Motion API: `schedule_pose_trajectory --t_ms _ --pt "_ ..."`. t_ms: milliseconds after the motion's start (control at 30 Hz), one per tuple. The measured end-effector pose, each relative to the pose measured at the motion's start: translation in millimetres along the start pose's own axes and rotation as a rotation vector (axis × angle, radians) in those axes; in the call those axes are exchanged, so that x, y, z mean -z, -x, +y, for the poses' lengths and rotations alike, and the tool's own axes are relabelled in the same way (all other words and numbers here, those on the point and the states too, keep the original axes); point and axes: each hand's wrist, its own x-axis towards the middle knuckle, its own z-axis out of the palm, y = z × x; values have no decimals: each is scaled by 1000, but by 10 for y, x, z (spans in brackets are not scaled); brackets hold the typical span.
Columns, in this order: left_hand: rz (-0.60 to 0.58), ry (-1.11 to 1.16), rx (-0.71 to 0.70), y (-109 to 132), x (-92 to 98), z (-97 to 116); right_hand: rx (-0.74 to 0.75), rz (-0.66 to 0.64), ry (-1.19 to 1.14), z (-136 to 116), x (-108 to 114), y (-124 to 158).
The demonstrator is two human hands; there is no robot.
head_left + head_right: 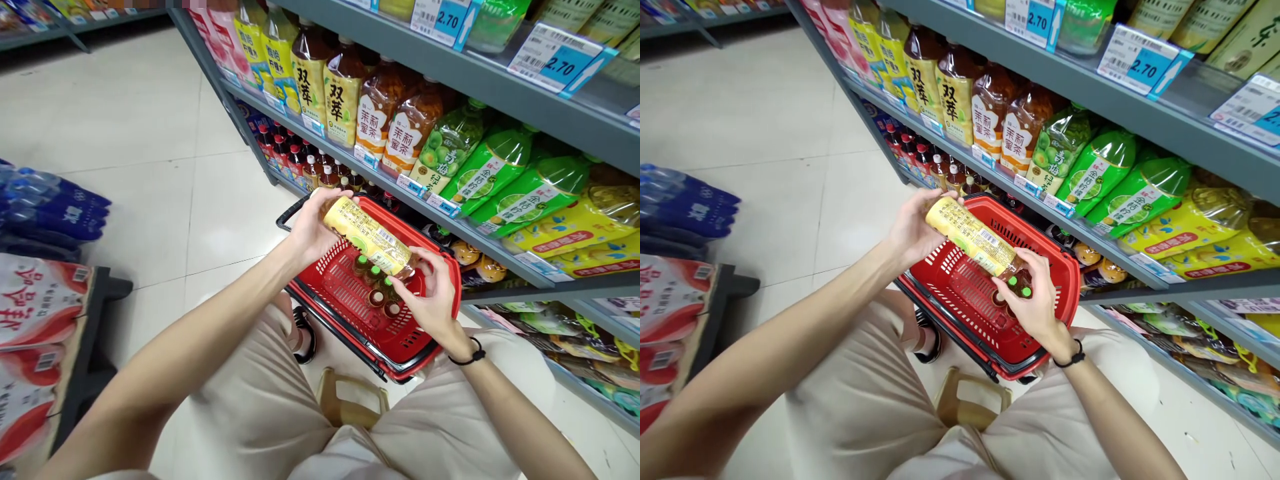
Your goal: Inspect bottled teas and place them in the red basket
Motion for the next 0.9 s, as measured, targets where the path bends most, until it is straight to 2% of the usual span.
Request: schedule_pose_trajectory --t_ms 167,367,500,733,833,900 --pt "-159 -70 23 42 -25 58 -314 54 -344 -74 2 -88" --pt "-247 -143 -13 81 -40 39 -729 -59 -682 -118 30 -137" --pt "-238 -221 -48 76 -50 8 -854 -96 -834 -162 -16 -107" --pt "-233 -303 -150 60 -29 -66 -1043 31 -929 -125 -112 -27" --pt "-274 -384 -161 81 -37 -58 -1120 -28 -955 -120 -113 -10" --pt "-286 -450 -115 83 -43 -45 -1169 -102 -966 -124 -106 -11"
